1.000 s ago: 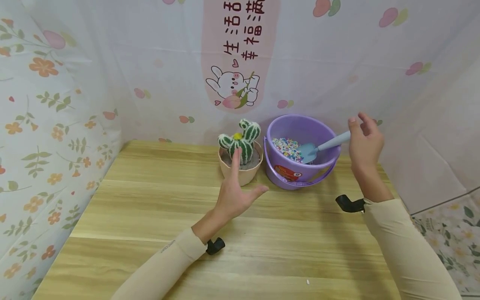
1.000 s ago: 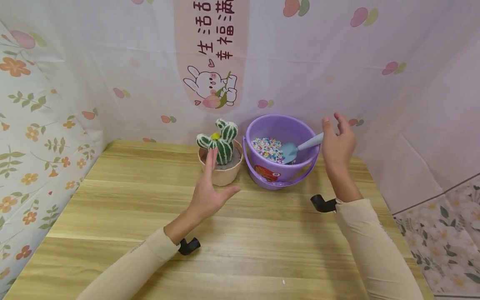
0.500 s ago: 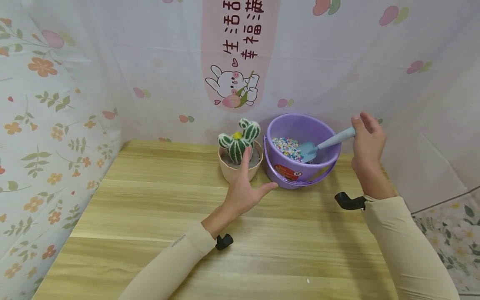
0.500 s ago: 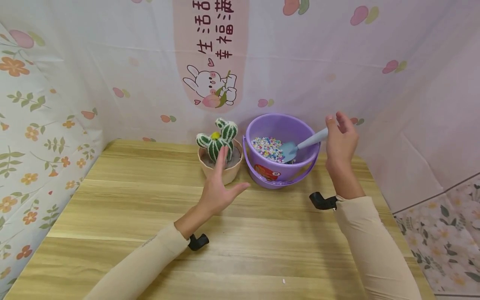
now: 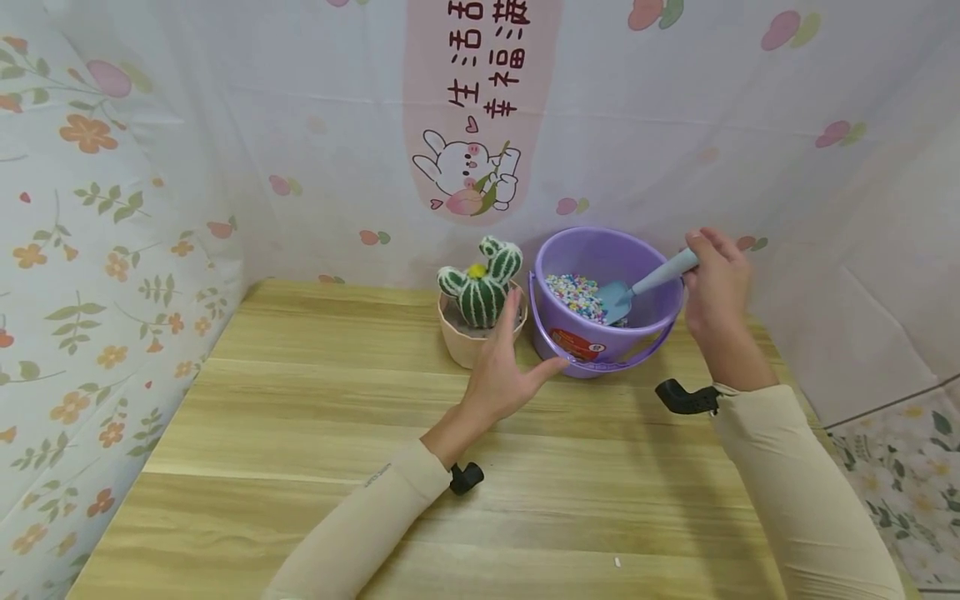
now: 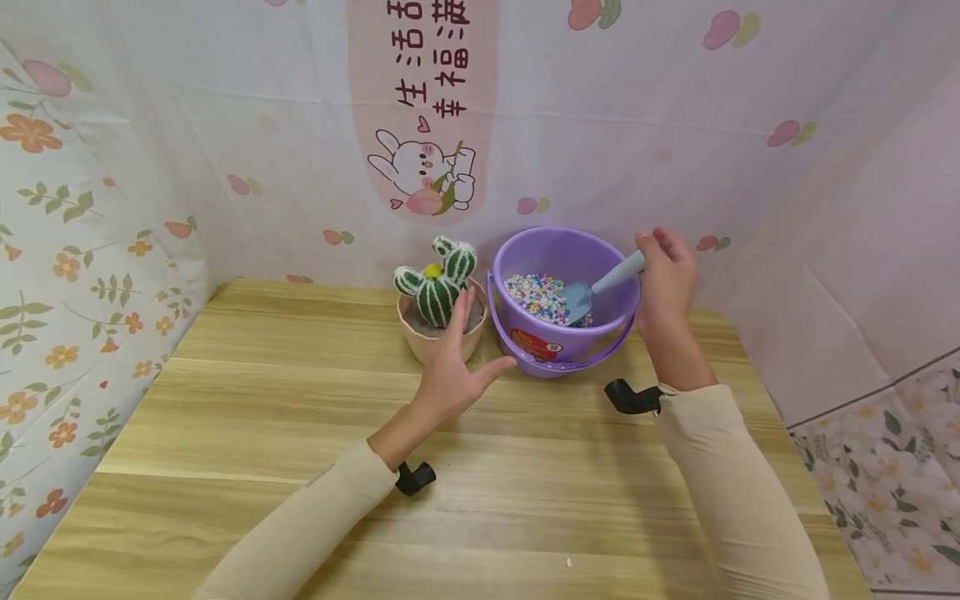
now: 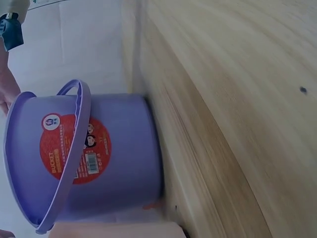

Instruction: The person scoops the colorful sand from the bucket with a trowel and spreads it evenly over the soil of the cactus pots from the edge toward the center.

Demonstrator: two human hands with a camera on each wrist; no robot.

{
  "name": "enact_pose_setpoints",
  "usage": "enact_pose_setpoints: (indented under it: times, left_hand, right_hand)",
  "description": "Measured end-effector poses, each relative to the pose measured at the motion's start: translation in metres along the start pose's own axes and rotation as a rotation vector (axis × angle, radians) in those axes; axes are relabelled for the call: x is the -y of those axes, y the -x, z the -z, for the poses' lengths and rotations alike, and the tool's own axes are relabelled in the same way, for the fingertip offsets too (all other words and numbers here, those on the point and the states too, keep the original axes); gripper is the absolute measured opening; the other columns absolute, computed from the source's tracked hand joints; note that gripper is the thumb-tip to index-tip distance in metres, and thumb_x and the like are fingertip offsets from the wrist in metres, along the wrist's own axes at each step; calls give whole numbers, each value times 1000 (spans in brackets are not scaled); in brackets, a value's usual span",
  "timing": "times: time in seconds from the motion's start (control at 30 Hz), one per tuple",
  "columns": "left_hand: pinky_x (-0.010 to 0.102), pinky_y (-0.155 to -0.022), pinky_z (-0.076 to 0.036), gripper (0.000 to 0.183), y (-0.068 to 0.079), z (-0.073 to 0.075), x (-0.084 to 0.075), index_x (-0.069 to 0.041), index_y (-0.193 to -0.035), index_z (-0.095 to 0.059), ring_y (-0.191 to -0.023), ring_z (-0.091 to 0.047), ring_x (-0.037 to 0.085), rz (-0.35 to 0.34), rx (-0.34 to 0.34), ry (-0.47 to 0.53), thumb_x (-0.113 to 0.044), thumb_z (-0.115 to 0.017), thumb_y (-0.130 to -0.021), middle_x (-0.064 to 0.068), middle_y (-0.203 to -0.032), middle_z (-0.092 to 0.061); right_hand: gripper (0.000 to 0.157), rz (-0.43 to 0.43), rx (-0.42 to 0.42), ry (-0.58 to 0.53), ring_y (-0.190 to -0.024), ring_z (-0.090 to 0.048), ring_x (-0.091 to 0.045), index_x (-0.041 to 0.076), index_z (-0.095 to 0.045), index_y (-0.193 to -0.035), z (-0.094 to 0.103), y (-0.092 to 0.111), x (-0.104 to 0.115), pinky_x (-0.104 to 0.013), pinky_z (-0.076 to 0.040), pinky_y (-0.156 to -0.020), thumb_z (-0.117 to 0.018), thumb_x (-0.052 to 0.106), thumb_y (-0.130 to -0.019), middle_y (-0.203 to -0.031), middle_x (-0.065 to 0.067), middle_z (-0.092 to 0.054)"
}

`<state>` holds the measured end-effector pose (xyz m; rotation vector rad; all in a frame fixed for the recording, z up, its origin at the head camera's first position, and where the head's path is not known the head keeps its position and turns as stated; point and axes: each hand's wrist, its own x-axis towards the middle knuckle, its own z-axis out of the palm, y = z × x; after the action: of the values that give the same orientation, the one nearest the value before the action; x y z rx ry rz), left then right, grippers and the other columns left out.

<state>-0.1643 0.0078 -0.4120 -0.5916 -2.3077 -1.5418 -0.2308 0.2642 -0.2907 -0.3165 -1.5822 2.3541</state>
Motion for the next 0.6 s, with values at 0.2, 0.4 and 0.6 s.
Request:
enact_pose_setpoints:
  times: [0.2, 0.4, 0.6]
  left_hand:
    - [47, -114, -28, 110, -4, -7, -2, -26, -157, 2, -147, -18, 21, 80, 25, -21, -57, -71, -81, -1, -163, -10]
    - [48, -113, -30, 111, -10, -14, -2, -31, -156, 3, -148, -19, 24, 56, 6, -24, -56, -73, -80, -1, -163, -8]
    - [47, -111, -34, 113, -14, -17, -5, -29, -156, 4, -147, -21, 20, 79, 15, -39, -58, -73, -79, 0, -163, -15]
  right_hand:
    - [66, -41, 61, 56, -123, -46, -14, 4, -25, -150, -5, 3, -2, -21, -35, -105, -61, 15, -96, -137, -1, -41]
    - [47, -74, 90, 177, -78, -34, -5, 5, -30, -141, -10, 1, -6, -15, -30, -63, -52, 9, -99, -107, 3, -38]
    - [15, -87, 150, 264, -80, -23, -7, 12, -37, -117, -12, -1, -8, -20, -20, -64, -41, 8, -102, -102, 4, -30]
